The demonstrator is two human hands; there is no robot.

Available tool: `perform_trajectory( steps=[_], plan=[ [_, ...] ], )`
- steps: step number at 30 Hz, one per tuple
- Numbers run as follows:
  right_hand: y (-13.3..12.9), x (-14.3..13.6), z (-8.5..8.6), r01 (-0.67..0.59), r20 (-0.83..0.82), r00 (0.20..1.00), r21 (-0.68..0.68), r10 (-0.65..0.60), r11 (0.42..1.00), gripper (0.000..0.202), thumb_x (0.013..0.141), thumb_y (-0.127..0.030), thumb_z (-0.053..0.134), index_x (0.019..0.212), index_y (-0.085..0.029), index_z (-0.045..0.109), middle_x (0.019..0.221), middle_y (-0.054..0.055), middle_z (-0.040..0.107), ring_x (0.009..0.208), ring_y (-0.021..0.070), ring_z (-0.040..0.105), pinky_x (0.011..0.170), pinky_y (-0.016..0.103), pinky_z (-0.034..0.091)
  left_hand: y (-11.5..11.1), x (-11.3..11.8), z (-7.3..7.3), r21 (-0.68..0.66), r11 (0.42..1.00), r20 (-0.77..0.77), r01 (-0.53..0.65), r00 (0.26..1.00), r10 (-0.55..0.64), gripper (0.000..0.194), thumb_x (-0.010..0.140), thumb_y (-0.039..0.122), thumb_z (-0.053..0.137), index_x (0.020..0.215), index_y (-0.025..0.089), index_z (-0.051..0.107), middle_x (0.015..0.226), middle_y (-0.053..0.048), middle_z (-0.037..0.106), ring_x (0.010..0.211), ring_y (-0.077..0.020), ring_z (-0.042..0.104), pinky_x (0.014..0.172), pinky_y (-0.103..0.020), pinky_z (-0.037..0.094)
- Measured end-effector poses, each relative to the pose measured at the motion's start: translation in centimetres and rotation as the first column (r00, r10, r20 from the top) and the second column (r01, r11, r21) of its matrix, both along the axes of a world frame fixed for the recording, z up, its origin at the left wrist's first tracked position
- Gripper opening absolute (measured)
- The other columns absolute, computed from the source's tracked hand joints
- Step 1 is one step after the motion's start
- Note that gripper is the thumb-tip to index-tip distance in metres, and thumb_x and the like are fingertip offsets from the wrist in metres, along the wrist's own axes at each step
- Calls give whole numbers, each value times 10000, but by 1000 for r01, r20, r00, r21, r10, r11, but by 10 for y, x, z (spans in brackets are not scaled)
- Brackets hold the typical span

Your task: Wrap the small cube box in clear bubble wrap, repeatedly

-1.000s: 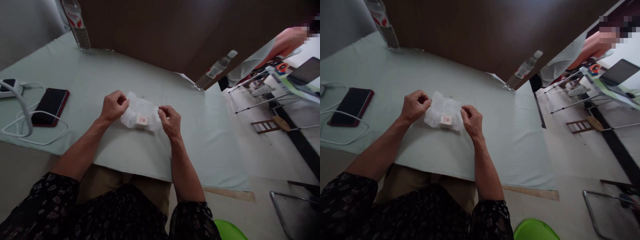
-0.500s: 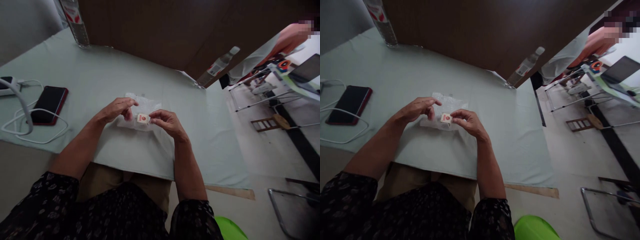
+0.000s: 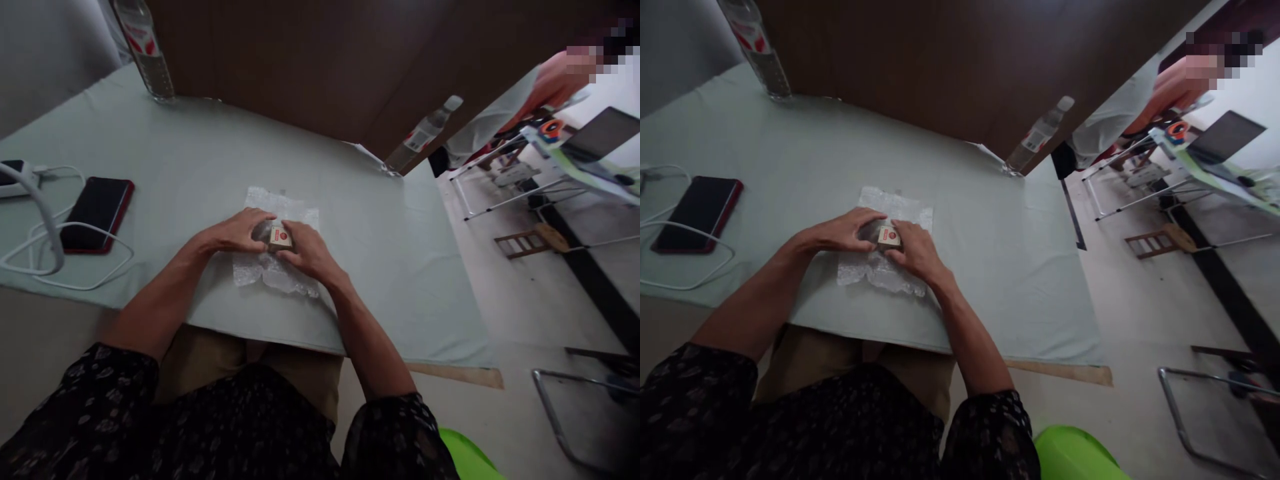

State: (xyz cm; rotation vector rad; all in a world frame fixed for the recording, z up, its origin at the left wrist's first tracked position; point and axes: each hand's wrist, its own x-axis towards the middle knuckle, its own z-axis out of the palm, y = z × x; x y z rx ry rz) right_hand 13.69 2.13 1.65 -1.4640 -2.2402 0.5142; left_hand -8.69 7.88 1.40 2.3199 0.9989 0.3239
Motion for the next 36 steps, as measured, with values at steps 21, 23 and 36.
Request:
perform_trajectory(
  steps=[21, 23, 36],
  plan=[
    [-24, 50, -7, 110, 41, 992, 202, -121, 973, 584, 899, -505, 591, 1395, -203, 533, 1484, 154, 528, 1404, 288, 468, 1181, 493, 354, -4, 5, -9, 106, 994, -153, 0, 988, 16, 1029, 739, 639, 679, 1574, 199, 269, 1647, -162, 283, 1543, -366, 177, 1240, -494, 121],
    [-20, 35, -11, -10, 83, 997, 77, 4, 997, 745, 853, -580, 646, 1461, -187, 474, 1545, 172, 459, 1438, 312, 429, 1179, 508, 352, -4, 2, -10, 75, 997, -181, 27, 983, -13, 1095, 703, 680, 692, 1585, 216, 238, 1652, -162, 273, 1543, -370, 176, 1238, -504, 118],
    [-20, 61, -26, -94, 152, 982, -120, 111, 988, 1045, 706, -686, 758, 1546, -198, 371, 1604, 190, 372, 1494, 374, 336, 1206, 582, 283, 2, -6, -17, -28, 995, -276, 101, 955, -105, 1249, 618, 727, 735, 1611, 234, 159, 1686, -149, 173, 1563, -375, 66, 1240, -565, 14]
  ],
)
